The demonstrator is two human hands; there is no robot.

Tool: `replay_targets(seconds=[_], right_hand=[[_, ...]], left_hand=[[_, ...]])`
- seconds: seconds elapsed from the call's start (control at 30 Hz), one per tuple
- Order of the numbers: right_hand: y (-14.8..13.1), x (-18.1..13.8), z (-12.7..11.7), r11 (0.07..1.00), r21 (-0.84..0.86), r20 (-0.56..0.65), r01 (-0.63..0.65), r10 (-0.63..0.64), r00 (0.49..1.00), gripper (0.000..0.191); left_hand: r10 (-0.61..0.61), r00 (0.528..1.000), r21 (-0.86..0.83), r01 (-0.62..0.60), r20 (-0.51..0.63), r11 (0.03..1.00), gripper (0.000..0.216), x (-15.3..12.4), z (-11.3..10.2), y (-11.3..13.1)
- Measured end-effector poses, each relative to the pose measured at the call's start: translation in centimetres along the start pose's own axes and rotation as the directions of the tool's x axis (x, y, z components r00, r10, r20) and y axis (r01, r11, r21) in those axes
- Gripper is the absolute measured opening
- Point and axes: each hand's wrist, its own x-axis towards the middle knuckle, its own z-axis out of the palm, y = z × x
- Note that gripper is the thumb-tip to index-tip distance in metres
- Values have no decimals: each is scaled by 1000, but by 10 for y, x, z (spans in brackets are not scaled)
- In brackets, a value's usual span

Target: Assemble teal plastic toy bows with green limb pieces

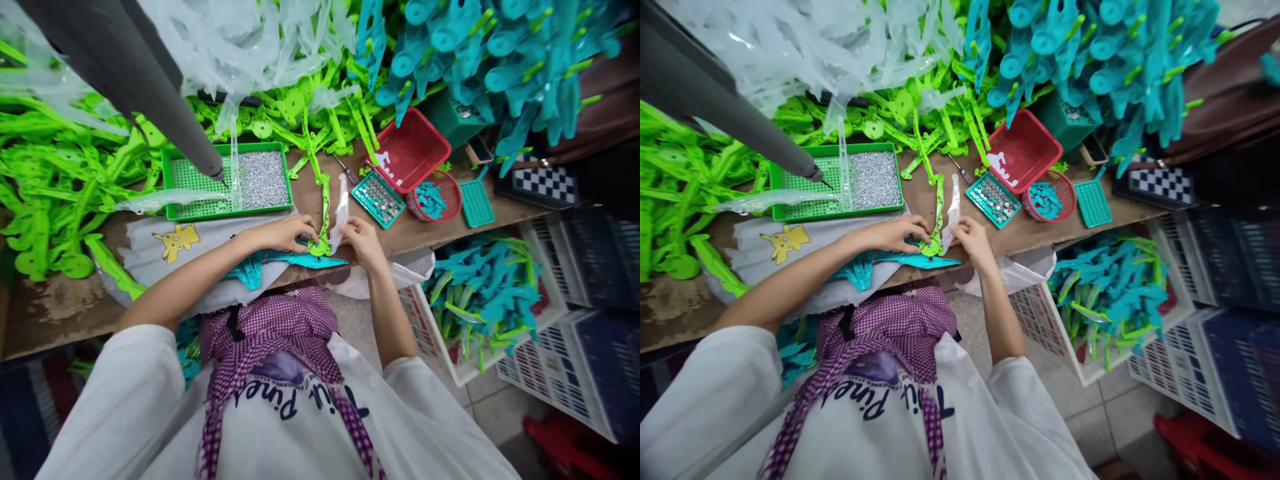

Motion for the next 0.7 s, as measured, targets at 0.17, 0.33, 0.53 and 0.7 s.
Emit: replay_targets(seconds=[0.17,0.33,0.53,0.7], right_hand=[[-2,14,3,997,-82,108,-15,24,994,44],[-4,16,-6,920,-376,169,114,-53,984,49],[-11,35,-8,684,-590,226,428,-369,901,58],[-24,63,13,448,-750,260,487,-477,840,45]], left_hand=[[-6,1000,6,6,-11,1000,30,0,1,1],[-10,1000,6,10,-9,1000,30,1,1,0],[2,1000,-8,-2,-9,1000,29,1,1,-2],[9,1000,6,-9,-2,1000,29,0,0,1]])
